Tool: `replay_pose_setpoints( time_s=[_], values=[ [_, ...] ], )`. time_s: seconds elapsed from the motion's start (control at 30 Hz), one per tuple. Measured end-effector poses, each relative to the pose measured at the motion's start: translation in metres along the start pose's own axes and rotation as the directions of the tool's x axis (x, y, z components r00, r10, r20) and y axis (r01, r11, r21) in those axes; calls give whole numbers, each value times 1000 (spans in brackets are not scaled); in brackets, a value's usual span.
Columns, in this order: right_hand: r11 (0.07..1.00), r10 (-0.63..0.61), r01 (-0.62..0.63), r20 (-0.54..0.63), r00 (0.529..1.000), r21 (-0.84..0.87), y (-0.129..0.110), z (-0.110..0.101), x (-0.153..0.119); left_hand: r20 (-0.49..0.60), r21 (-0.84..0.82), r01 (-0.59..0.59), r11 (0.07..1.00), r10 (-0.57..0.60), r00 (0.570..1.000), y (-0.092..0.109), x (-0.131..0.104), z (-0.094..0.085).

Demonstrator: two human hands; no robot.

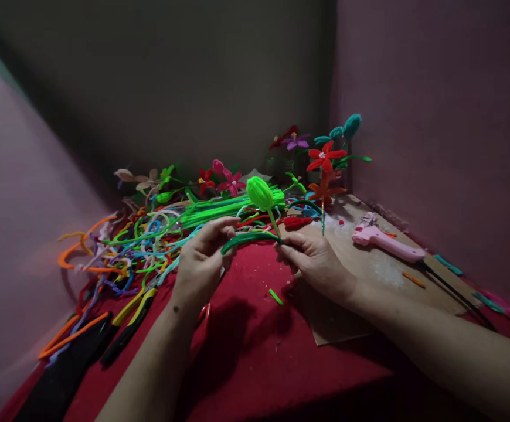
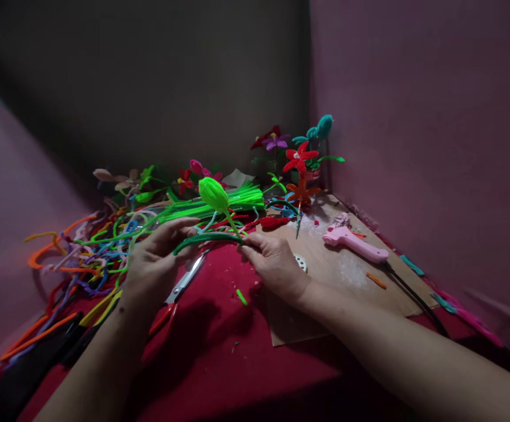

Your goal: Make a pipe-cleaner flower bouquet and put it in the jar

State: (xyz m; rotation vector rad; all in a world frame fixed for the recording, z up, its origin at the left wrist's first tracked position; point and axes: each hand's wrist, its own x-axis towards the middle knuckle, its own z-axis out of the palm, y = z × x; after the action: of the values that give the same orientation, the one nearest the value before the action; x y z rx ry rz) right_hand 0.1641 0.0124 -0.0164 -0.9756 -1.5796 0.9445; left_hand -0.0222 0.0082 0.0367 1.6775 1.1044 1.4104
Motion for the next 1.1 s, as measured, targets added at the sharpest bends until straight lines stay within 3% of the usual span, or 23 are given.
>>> replay_pose_setpoints(
  time_s=[0.03, 0.1, 0.17, 0.23, 0.43, 0.63, 1.1],
  values=[
    [999, -35, 34, -19, 999, -28, 1, -1, -1, 13, -123, 164, 979, -164, 986, 0, 4, -2],
    [997, -64, 62, -27, 998, -54, 2, -2, -3, 138, -288, 423, 859, -400, 906, -1, 9, -5],
    [995, -70, 69, -19, 997, -66, 3, -1, -5, 274, -326, 553, 767, -483, 832, -1, 9, -7],
    [994, -81, 80, -9, 997, -78, 4, -1, -8, 341, -307, 579, 755, -481, 808, -1, 7, -8],
    [995, -90, 90, 2, 996, -50, 7, 0, -12, 387, -198, 647, 737, -547, 742, -2, 0, -9],
    [996, -86, 87, -27, 996, 22, 4, 0, -13, 522, -198, 676, 710, -507, 686, -6, 3, -14],
    [979, -94, 101, -45, 995, 176, 0, -3, -13, 610, -311, 651, 693, -380, 696, -12, -2, -8]
  ],
)
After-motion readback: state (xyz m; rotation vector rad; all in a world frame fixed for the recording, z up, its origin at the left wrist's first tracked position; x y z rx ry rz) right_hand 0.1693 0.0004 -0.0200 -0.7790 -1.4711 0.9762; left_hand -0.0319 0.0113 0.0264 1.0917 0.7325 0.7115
